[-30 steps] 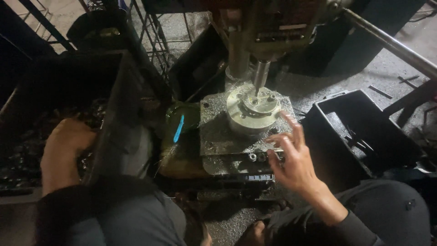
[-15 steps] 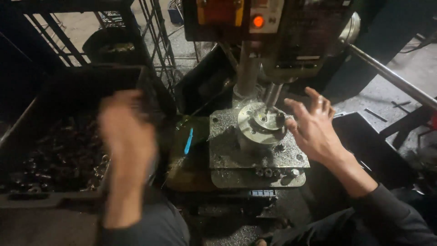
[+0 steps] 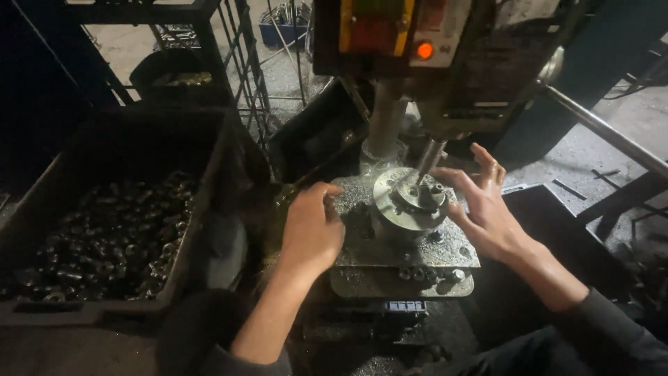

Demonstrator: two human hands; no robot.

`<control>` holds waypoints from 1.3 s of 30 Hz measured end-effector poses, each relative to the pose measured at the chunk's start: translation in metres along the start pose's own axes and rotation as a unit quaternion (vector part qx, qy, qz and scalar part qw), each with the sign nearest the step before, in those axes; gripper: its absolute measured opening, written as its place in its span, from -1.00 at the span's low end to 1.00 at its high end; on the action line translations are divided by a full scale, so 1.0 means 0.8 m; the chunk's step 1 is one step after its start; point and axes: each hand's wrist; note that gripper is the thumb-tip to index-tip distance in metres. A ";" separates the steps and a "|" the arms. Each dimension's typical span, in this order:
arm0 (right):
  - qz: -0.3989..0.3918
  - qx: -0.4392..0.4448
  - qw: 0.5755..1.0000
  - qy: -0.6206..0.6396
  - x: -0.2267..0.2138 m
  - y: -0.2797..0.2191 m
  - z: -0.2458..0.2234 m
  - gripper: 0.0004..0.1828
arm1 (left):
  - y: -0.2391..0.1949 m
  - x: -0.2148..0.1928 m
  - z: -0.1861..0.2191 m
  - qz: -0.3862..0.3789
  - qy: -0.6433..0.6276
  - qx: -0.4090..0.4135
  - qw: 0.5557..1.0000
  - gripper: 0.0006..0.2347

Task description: Operating a manual drill press to process circular metal components, including loading parts and clearing shavings.

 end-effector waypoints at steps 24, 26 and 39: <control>0.081 -0.097 0.992 -0.005 0.013 -0.025 -0.029 -0.25 | 0.028 0.047 0.027 -0.069 0.132 0.098 0.984 -0.70; 0.013 -0.081 0.990 -0.110 0.013 -0.011 -0.023 -0.12 | 0.035 0.056 0.036 -0.075 0.148 0.079 0.983 -0.71; 0.278 0.324 0.776 0.464 0.045 -0.061 -0.089 -0.48 | 0.074 0.104 0.029 -0.054 0.232 0.097 0.966 -0.68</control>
Point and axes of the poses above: each hand's wrist, its own y-axis towards the middle knuckle, its own x-axis out of the palm, z = x × y, and after that the axes turned 11 degrees about -x, right-handed
